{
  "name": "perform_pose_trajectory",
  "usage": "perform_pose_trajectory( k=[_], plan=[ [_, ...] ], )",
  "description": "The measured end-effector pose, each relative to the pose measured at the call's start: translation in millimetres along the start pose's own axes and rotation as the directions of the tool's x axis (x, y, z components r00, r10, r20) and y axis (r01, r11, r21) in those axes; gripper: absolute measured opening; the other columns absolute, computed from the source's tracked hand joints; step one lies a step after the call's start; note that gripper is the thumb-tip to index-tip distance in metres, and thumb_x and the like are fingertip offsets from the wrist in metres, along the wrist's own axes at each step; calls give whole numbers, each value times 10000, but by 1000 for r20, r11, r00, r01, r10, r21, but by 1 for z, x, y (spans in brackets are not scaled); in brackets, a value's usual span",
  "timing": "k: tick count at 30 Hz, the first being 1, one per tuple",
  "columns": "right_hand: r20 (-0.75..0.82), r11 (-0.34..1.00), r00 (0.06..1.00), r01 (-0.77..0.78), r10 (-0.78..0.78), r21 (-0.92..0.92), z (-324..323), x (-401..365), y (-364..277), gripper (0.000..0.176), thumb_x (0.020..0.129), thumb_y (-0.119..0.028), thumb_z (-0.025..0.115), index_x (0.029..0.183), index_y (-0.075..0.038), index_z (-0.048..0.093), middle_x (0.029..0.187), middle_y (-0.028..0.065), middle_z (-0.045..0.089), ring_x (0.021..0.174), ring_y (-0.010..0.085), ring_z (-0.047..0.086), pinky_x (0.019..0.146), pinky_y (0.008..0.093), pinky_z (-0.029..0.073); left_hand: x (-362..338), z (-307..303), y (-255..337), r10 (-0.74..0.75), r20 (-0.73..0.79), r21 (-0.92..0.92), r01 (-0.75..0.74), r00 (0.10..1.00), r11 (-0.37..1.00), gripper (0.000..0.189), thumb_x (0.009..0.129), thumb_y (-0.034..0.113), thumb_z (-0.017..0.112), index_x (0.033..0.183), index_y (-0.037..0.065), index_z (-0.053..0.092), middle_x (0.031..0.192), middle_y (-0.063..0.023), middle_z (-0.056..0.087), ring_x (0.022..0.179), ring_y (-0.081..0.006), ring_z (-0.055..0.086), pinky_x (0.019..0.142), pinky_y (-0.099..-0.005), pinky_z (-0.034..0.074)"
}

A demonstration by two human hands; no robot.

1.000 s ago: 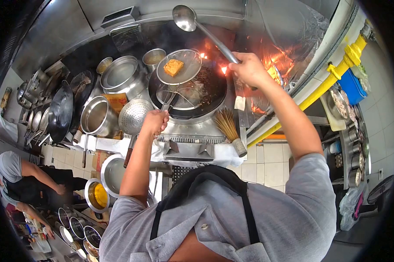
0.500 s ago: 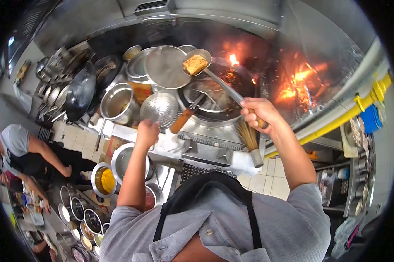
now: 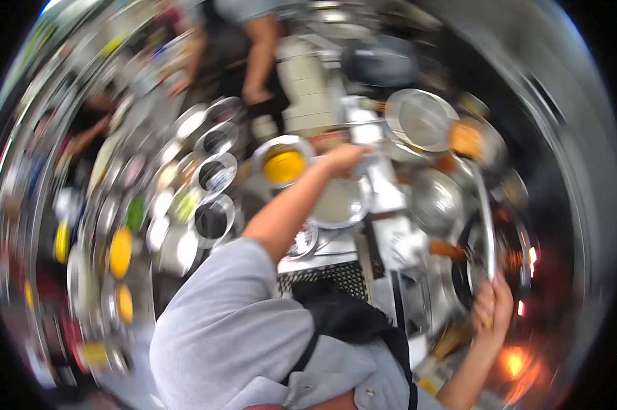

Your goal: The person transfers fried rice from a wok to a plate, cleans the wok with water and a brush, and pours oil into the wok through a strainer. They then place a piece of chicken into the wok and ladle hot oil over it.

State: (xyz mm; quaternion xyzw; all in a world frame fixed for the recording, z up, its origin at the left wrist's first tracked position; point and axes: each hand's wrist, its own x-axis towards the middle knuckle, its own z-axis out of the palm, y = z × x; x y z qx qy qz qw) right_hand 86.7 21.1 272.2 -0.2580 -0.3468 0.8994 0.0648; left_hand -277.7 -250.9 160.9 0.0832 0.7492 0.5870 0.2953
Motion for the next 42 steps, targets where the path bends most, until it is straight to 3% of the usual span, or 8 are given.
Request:
perform_pose_trajectory(
  k=[6,10,15,19,30,35,41,42],
  plan=[
    [242,953,948,-140,208,-270,49,1,-5,378,940,-124,367,1302,-18,331,630,24,392,345,43,332,255,189,310,-182,-42,-66,170,-681,250,7,712,968,627,755,469,606,1025,-96,569,1002,-258,606,971,-354,589,834,-390,457],
    [363,855,795,-347,487,-386,111,4,16,350,931,-127,389,1264,-25,368,637,26,397,349,39,323,255,194,284,-281,-75,-185,3,-713,40,36,701,999,523,798,272,650,1143,-92,501,888,-142,620,666,-155,618,535,-263,492],
    [411,590,424,-582,807,-560,216,26,108,359,927,-136,386,1268,-23,372,646,7,408,371,33,324,253,191,253,-443,-82,-257,-257,-861,-308,-48,438,950,331,805,182,635,1018,-59,555,742,-90,620,566,-134,581,456,-259,435],
    [378,293,-59,-525,924,-799,338,30,241,215,924,-195,420,785,-51,497,494,-46,378,327,39,327,252,191,257,-537,-96,-326,-339,-929,-353,-86,145,932,299,793,168,634,959,-68,556,702,-92,611,539,-142,572,501,-273,466],
    [414,334,340,268,845,-903,552,-57,606,203,850,-76,508,650,-45,513,525,42,501,387,115,452,336,240,364,-644,-107,-412,-484,-873,-470,-161,-60,868,180,823,131,602,878,-35,560,647,-50,582,502,-101,523,447,-233,422],
    [715,-29,359,903,600,-429,544,-69,644,164,817,-89,537,696,11,584,606,126,584,412,152,521,326,288,374,-640,-103,-424,-503,-862,-489,-159,-63,858,162,823,125,610,838,-35,583,652,-30,589,546,-78,519,495,-217,410],
    [504,424,364,281,783,-861,554,-45,600,116,860,-126,505,833,-14,494,540,4,454,380,97,415,321,254,353,-624,-109,-426,-473,-881,-471,-86,-16,878,173,808,109,617,871,-51,602,696,-53,621,620,-87,564,571,-219,442],
    [401,437,200,-189,894,-879,547,-34,589,131,881,-137,483,894,-6,474,545,-7,433,380,78,397,319,235,342,-621,-115,-415,-472,-882,-472,-66,14,879,184,804,109,619,896,-50,606,714,-63,630,644,-98,576,591,-224,448]
  ],
)
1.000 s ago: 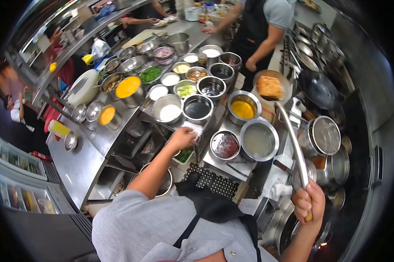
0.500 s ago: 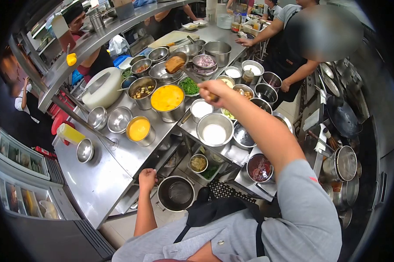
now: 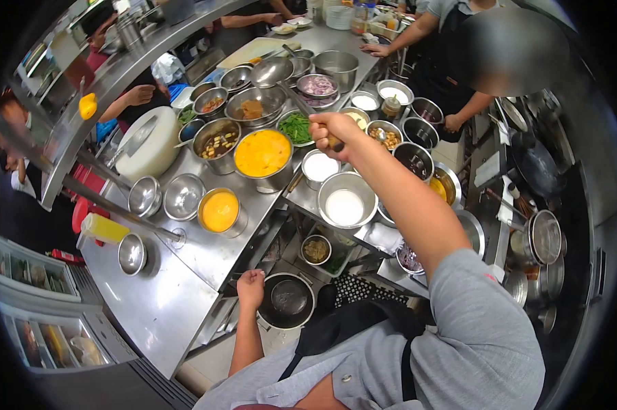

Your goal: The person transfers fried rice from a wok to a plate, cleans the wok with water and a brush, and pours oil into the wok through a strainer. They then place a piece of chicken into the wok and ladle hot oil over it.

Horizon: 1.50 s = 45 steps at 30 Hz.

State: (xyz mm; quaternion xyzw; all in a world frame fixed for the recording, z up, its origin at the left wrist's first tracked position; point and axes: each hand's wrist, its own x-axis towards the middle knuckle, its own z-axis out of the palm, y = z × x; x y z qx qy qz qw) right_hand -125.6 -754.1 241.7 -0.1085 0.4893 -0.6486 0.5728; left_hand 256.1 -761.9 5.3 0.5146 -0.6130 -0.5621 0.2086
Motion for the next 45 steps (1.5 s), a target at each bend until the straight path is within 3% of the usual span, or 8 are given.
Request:
perform_pose_trajectory(
  k=[5,12,19,27,31,37,40,45],
  plan=[
    [432,671,892,-239,-134,702,-74,-133,43,389,933,-189,384,1232,60,368,606,-12,394,401,52,376,314,214,336,4,49,53,139,240,-13,-140,961,990,241,795,148,636,926,-53,608,740,-81,644,651,-111,583,602,-238,454],
    [-65,551,946,240,-318,799,-127,-435,149,548,910,-114,375,1410,-55,158,645,20,370,367,52,335,288,240,320,-47,139,134,99,822,151,-381,561,912,225,800,192,642,881,-18,628,680,-44,608,606,-105,544,566,-246,437],
    [-706,272,514,858,-488,436,-94,-665,300,511,895,-99,426,1357,6,236,643,11,380,373,36,363,288,218,350,-167,253,137,-143,988,153,-613,66,775,163,814,139,629,837,-23,626,641,-14,584,561,-64,504,511,-229,402],
    [-979,401,-62,905,-196,-138,-128,-786,348,275,869,-98,506,1127,-18,455,651,5,460,401,48,404,311,202,334,-303,341,136,-250,952,40,-735,-178,676,150,841,108,593,853,-41,592,662,-13,578,565,-65,498,516,-228,396],
    [-956,593,-282,757,-84,-275,-167,-816,349,109,830,-51,559,923,-64,502,599,0,473,406,70,420,327,215,340,-337,380,133,-91,923,-259,-776,-375,575,294,803,151,622,1015,-48,575,730,-84,612,549,-112,519,549,-260,440],
    [-797,746,-534,399,-283,-533,-243,-769,331,320,824,-35,574,1139,-49,517,650,-1,488,435,71,427,372,216,357,-370,443,199,210,928,-369,-698,-306,613,329,782,90,630,1082,-20,551,826,-45,604,682,-95,529,599,-256,443],
    [-981,548,-145,814,-129,-192,-274,-719,274,246,821,-67,590,1027,-75,457,634,-8,473,438,76,414,349,226,309,-362,482,214,291,915,-403,-596,-280,695,305,790,63,626,1067,-40,551,807,-24,585,684,-75,513,588,-216,426],
    [-904,752,-428,602,20,-268,-373,-563,227,108,825,-70,562,855,-61,458,549,6,459,398,114,420,340,291,326,-340,520,242,228,927,-366,-596,-296,714,335,777,66,632,1084,-32,539,900,-76,589,771,-155,562,681,-275,460]
  ],
)
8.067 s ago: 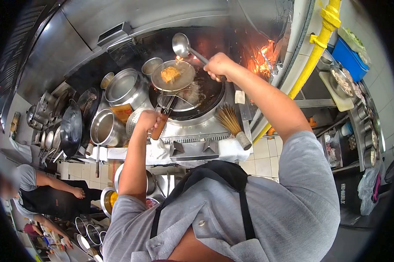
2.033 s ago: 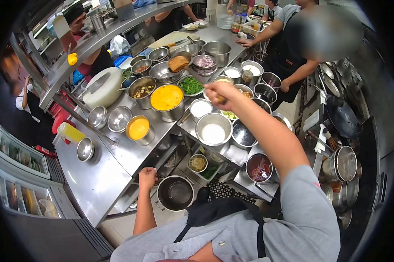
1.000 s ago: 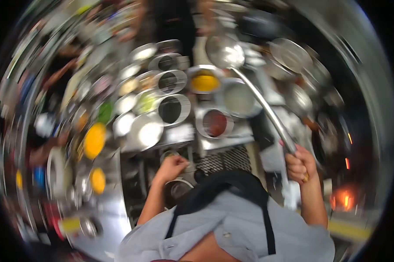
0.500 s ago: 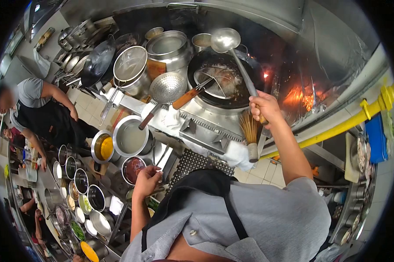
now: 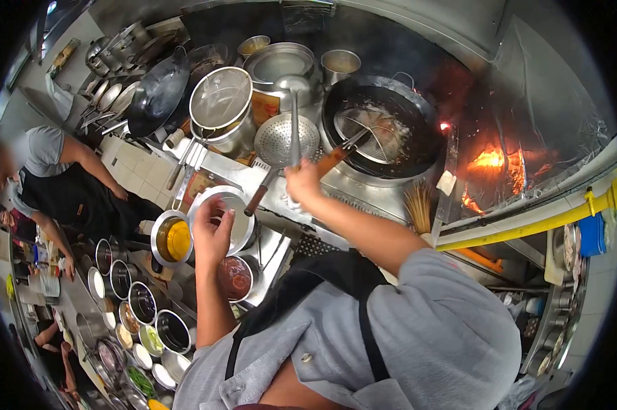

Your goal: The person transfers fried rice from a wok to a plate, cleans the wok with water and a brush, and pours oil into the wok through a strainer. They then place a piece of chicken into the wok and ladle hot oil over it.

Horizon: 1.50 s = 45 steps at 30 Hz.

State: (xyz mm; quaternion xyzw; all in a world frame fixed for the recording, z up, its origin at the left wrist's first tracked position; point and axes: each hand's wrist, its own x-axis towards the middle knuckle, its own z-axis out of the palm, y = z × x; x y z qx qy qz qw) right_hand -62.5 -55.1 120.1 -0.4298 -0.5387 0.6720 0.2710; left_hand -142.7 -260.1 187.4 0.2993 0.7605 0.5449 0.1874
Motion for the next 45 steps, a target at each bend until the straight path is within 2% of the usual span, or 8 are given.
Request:
perform_pose_trajectory(
  k=[2,8,11,19,20,26,31,45],
  plan=[
    [-136,945,953,238,-272,-226,47,30,70,110,804,-98,582,838,-23,509,562,52,504,444,146,477,418,334,385,22,-24,-20,482,-222,561,-293,848,775,390,745,87,642,1103,-16,527,1033,-160,561,958,-284,542,848,-377,423],
    [-204,879,952,111,-228,-464,101,32,116,466,832,-202,542,1187,48,373,905,256,603,877,422,576,749,454,455,89,-97,-83,395,-384,760,42,835,648,487,716,188,676,1113,-38,508,1092,-222,541,1028,-353,507,900,-430,391],
    [-236,928,964,23,-118,-371,105,22,103,394,834,-174,547,1139,30,402,871,233,597,848,398,584,733,435,455,123,-102,-98,-438,-113,63,446,892,893,336,780,237,638,898,-75,599,638,-123,607,601,-214,581,598,-334,464],
    [-57,839,998,-61,36,-540,77,21,83,505,859,-387,516,1129,39,483,997,235,587,962,420,541,851,432,438,122,-38,-73,-178,24,-4,178,984,984,186,836,114,581,684,42,502,550,20,470,446,-62,377,402,-244,280],
    [-91,814,956,186,-280,-550,69,11,69,492,875,-402,489,1125,21,505,986,282,567,974,414,535,860,443,419,113,-24,-55,-166,24,-23,167,986,986,198,848,104,572,678,58,482,539,32,449,431,-51,360,384,-232,257],
    [284,989,956,34,-74,141,-32,-42,-68,140,928,-154,460,885,-29,505,792,86,612,720,132,587,648,259,483,38,101,10,162,479,-470,96,863,877,328,903,116,463,1195,-32,461,900,-54,591,794,-124,527,697,-273,440],
    [-287,986,957,78,-33,146,-178,-63,-70,72,901,-137,454,908,-79,496,679,31,528,480,116,481,420,271,455,81,181,-2,413,426,493,-589,805,640,349,757,124,545,1054,-53,495,968,-192,559,929,-384,552,832,-438,438],
    [-442,974,895,-50,-55,-223,-357,-93,-25,57,829,-51,450,791,-13,470,531,58,473,357,154,449,309,311,350,200,240,48,155,372,581,-360,915,730,240,698,105,522,840,-82,569,839,-270,620,868,-395,610,773,-436,468]
  ],
)
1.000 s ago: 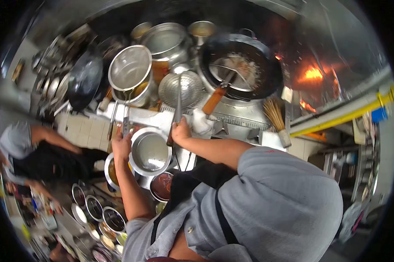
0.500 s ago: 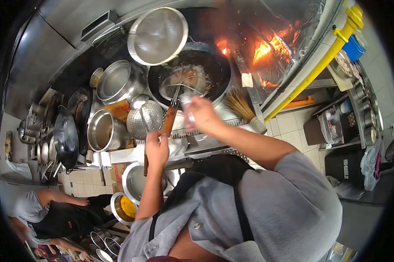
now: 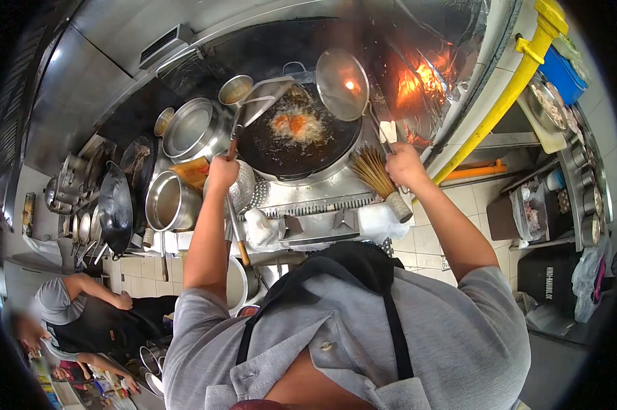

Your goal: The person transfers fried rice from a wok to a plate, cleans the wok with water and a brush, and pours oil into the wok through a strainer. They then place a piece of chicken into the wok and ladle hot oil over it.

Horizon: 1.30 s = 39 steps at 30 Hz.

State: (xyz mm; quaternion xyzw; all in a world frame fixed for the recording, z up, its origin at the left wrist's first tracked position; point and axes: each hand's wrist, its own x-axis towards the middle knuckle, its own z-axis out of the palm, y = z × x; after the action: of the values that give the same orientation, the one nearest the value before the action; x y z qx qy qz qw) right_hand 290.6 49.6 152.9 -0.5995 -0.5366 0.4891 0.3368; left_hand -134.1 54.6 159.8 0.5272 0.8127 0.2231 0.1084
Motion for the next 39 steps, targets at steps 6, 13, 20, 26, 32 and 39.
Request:
perform_pose_trajectory(
  k=[6,13,20,26,32,39],
  plan=[
    [160,989,980,-100,116,-108,33,41,10,61,818,-56,494,791,-2,491,517,73,493,361,158,464,301,305,350,-27,-35,-11,-238,354,-663,422,905,619,102,719,62,456,681,22,542,561,-43,487,460,-135,461,408,-228,382],
    [505,935,809,-355,301,12,39,54,-6,106,844,-59,514,921,-9,461,575,46,502,379,94,424,291,235,318,-54,-62,-49,-172,412,-873,442,895,209,138,727,13,421,806,-32,524,680,-79,525,538,-147,480,445,-257,390],
    [514,760,817,-503,262,411,64,27,-1,74,862,-44,496,882,-30,426,614,32,472,393,62,333,303,220,263,-71,-78,-70,-112,430,-891,441,896,108,191,714,0,410,871,-52,506,712,-88,525,538,-148,476,445,-259,393],
    [414,884,886,-352,209,307,53,5,-27,77,851,-64,504,813,-39,441,619,47,481,389,85,372,290,224,274,-79,-66,-52,-119,423,-881,438,898,179,185,748,19,427,905,-51,493,724,-82,518,540,-142,461,429,-244,372],
    [269,898,955,-226,128,377,39,4,-33,103,840,-56,494,917,-24,433,577,47,468,388,101,403,288,243,297,-79,-20,-8,-117,498,-795,506,860,335,115,811,57,477,748,-23,530,644,-102,545,532,-187,530,449,-288,441],
    [45,876,950,304,-310,-374,57,13,-25,121,778,-51,489,828,42,548,706,249,586,579,375,581,551,426,484,-46,18,67,28,777,-628,778,628,-10,238,805,5,446,1027,-75,416,777,-117,538,621,-168,535,501,-249,453]
  ],
)
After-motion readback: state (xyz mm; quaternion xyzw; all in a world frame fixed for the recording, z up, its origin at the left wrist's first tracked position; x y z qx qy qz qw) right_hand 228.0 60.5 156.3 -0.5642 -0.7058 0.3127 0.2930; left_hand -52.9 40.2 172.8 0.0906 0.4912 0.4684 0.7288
